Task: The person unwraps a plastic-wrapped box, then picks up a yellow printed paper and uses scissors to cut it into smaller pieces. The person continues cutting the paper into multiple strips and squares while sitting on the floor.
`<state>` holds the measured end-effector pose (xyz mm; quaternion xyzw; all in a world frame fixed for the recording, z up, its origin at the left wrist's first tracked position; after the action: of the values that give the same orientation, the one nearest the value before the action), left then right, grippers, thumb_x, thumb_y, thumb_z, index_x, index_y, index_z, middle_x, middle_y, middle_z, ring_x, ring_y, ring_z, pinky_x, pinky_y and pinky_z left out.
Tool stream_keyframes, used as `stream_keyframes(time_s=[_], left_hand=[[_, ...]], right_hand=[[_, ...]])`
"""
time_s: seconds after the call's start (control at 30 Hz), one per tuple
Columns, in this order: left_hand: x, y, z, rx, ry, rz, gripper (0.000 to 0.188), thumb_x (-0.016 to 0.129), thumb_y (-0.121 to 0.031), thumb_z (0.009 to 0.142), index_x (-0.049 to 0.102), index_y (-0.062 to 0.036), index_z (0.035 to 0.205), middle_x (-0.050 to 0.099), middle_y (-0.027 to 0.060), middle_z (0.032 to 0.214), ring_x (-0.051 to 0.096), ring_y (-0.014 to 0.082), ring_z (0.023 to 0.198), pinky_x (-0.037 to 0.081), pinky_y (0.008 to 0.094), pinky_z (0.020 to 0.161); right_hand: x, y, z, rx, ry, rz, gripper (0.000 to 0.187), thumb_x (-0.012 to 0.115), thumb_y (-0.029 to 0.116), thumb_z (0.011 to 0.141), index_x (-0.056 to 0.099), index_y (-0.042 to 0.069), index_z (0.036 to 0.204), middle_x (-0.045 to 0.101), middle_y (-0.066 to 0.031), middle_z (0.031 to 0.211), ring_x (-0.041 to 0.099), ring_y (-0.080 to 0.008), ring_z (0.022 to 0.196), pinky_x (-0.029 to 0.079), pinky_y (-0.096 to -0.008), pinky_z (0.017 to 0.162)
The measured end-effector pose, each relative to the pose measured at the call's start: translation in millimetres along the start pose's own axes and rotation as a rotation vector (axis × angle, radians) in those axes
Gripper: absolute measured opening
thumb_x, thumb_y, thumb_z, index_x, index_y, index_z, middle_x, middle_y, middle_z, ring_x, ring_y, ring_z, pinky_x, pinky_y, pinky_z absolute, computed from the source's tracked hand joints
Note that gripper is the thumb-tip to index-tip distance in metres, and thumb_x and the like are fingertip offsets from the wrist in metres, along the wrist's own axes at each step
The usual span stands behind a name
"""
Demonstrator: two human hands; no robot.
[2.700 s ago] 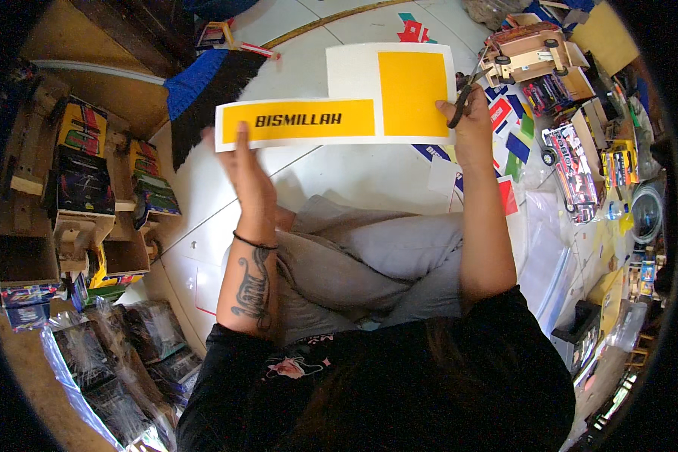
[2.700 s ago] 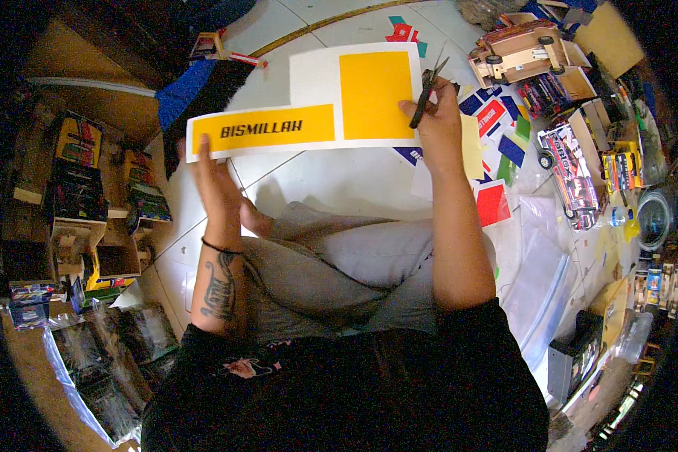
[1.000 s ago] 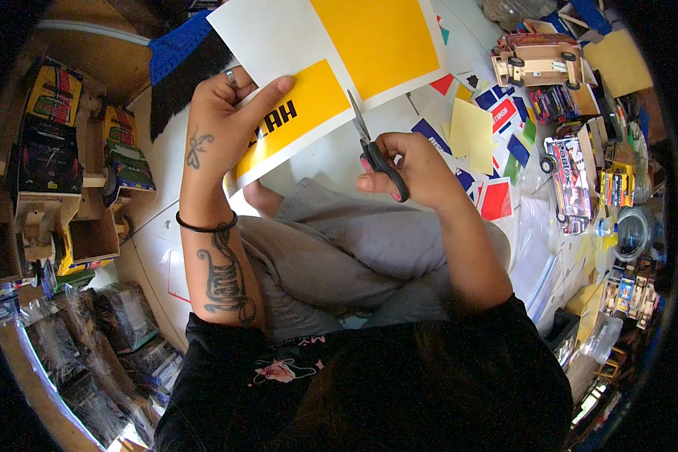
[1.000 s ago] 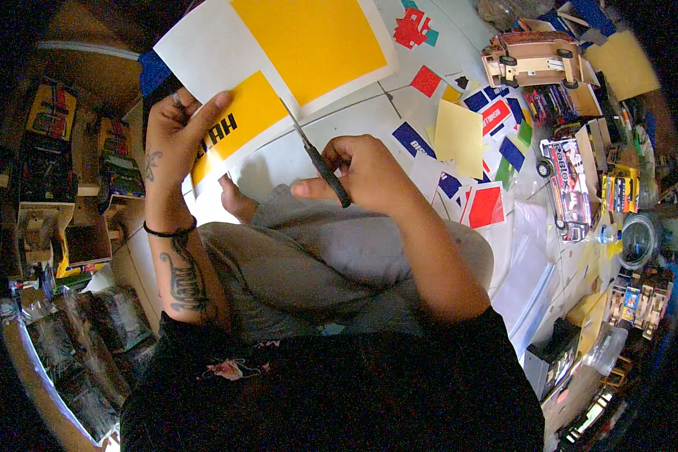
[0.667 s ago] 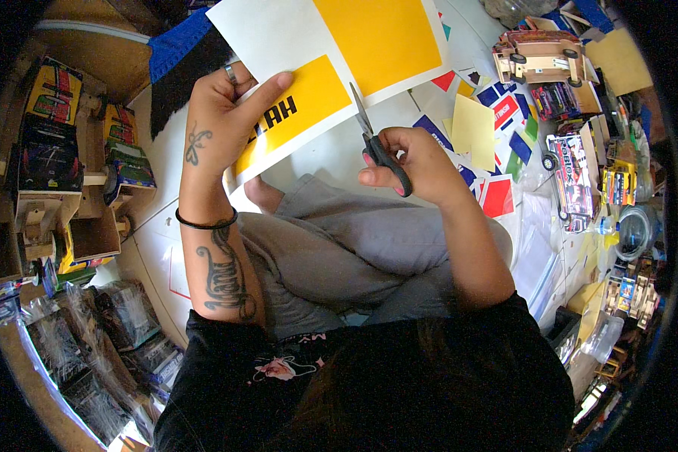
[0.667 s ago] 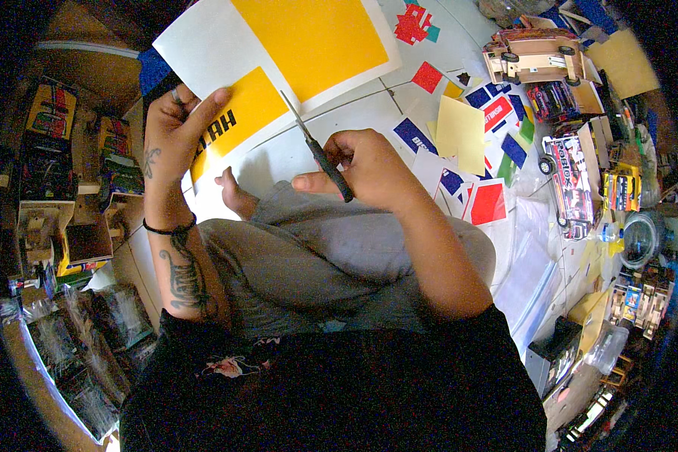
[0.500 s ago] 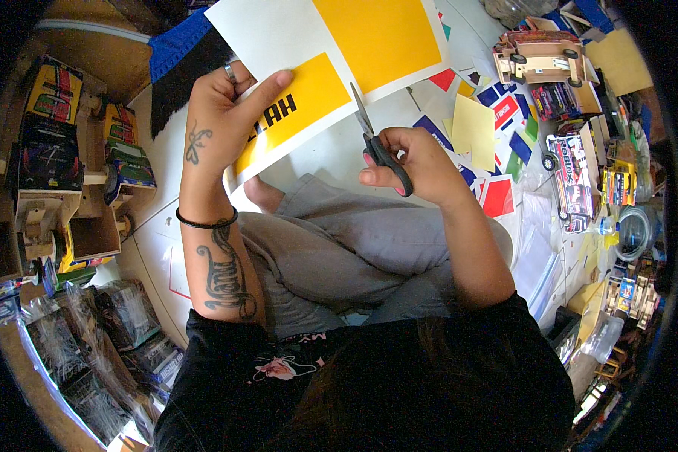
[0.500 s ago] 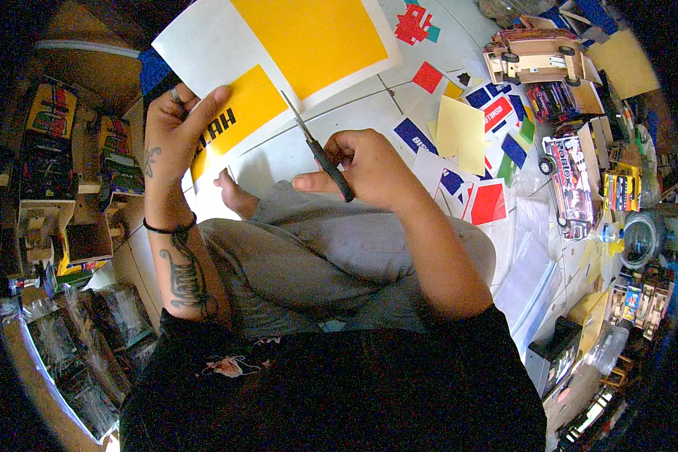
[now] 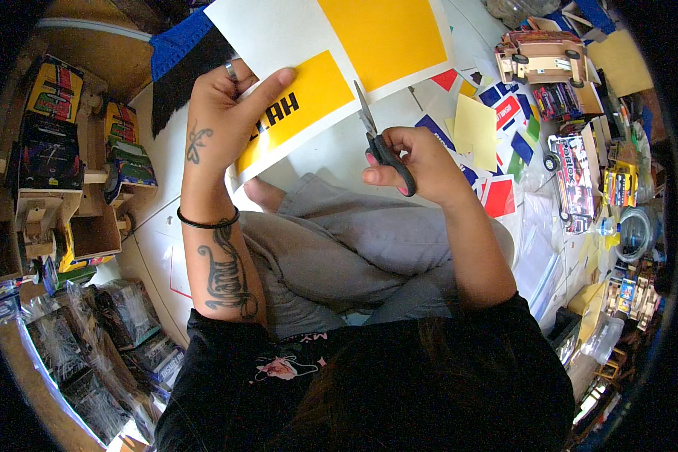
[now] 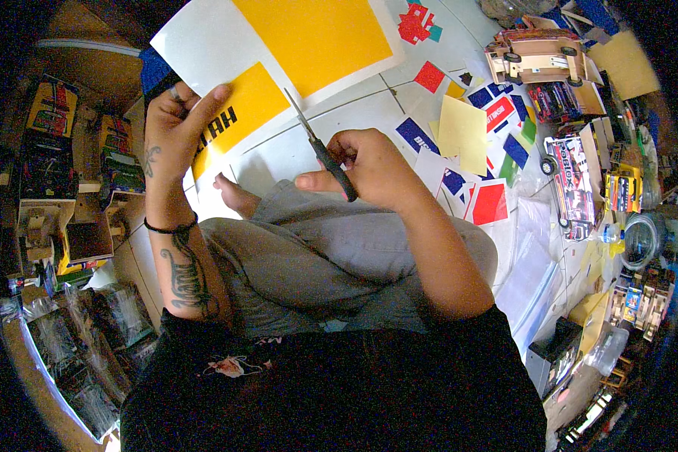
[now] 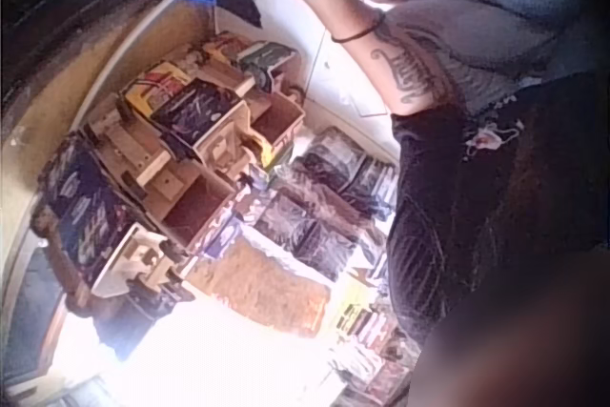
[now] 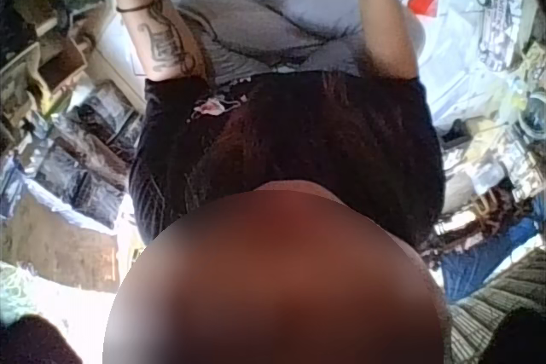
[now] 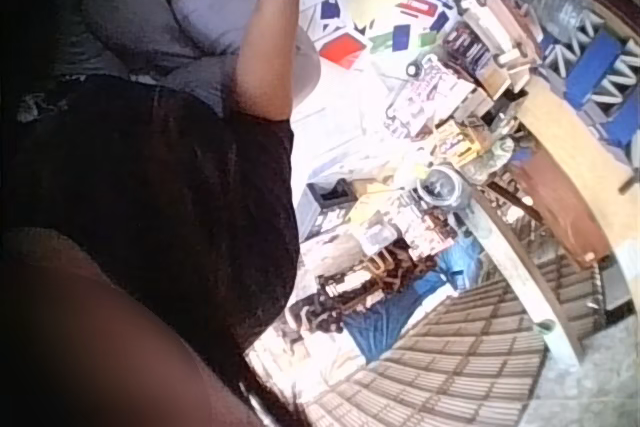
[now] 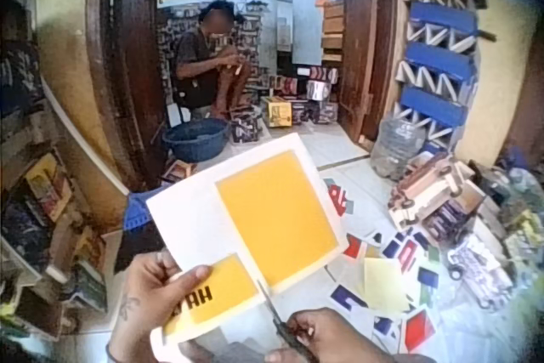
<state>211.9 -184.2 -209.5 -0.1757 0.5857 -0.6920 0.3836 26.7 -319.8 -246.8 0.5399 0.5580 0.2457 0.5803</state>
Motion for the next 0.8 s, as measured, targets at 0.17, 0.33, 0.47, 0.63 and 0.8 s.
stream_keyframes(time_s=[0.17, 0.33, 0.47, 0.63, 0.8], left_hand=[[1.9, -3.3, -2.2, -0.004, 0.008, 0.016, 0.033, 0.073, -0.022, 0.076, 0.051, -0.0072, 0.056, 0.054, -0.0011, 0.052, 0.046, 0.0009, 0.045, 0.031, 0.0159, 0.040], [2.5, -1.7, -2.1, -0.008, 0.002, 0.014, 0.034, 0.073, -0.022, 0.076, 0.050, -0.0076, 0.056, 0.053, -0.0018, 0.052, 0.046, 0.0005, 0.045, 0.030, 0.0154, 0.040], [2.7, 0.5, -1.0, -0.001, 0.007, 0.004, 0.035, 0.073, -0.022, 0.076, 0.049, -0.0078, 0.055, 0.052, -0.0021, 0.051, 0.046, 0.0001, 0.045, 0.030, 0.0151, 0.039], [3.0, 0.5, -1.6, 0.006, -0.007, -0.031, 0.036, 0.074, -0.022, 0.076, 0.048, -0.0079, 0.055, 0.052, -0.0020, 0.051, 0.046, -0.0001, 0.045, 0.029, 0.0149, 0.039], [1.7, -0.1, -1.6, 0.000, -0.001, 0.005, 0.035, 0.073, -0.022, 0.076, 0.049, -0.0080, 0.055, 0.053, -0.0010, 0.051, 0.048, 0.0006, 0.045, 0.030, 0.0147, 0.039]], right_hand=[[-0.6, -1.1, -0.5, 0.033, 0.015, -0.002, 0.043, 0.080, 0.034, 0.063, 0.057, 0.001, 0.078, 0.050, 0.0009, 0.061, 0.044, -0.0060, 0.047, 0.035, -0.0193, 0.042], [-0.7, -0.7, 0.1, 0.017, 0.005, -0.032, 0.045, 0.081, 0.036, 0.062, 0.057, 0.001, 0.078, 0.050, 0.0006, 0.062, 0.044, -0.0061, 0.047, 0.036, -0.0194, 0.042], [-1.0, -2.0, -0.2, 0.067, -0.003, 0.004, 0.046, 0.081, 0.037, 0.061, 0.057, 0.001, 0.077, 0.051, 0.0002, 0.061, 0.044, -0.0060, 0.047, 0.035, -0.0195, 0.041], [-1.9, -1.7, -0.6, 0.038, -0.038, -0.040, 0.046, 0.082, 0.038, 0.060, 0.058, 0.001, 0.074, 0.050, 0.0008, 0.058, 0.045, -0.0062, 0.048, 0.036, -0.0192, 0.042], [-1.4, -3.3, -0.1, 0.017, -0.070, -0.059, 0.047, 0.082, 0.039, 0.058, 0.057, 0.002, 0.073, 0.050, 0.0008, 0.057, 0.046, -0.0065, 0.047, 0.036, -0.0196, 0.044]])
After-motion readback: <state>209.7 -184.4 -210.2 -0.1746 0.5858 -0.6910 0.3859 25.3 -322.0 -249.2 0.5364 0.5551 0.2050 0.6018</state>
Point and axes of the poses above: each hand's wrist, its own z-axis towards the middle knuckle, its own x-axis out of the palm, y = z × x, the point moved 3 cm from there along z, towards the middle knuckle
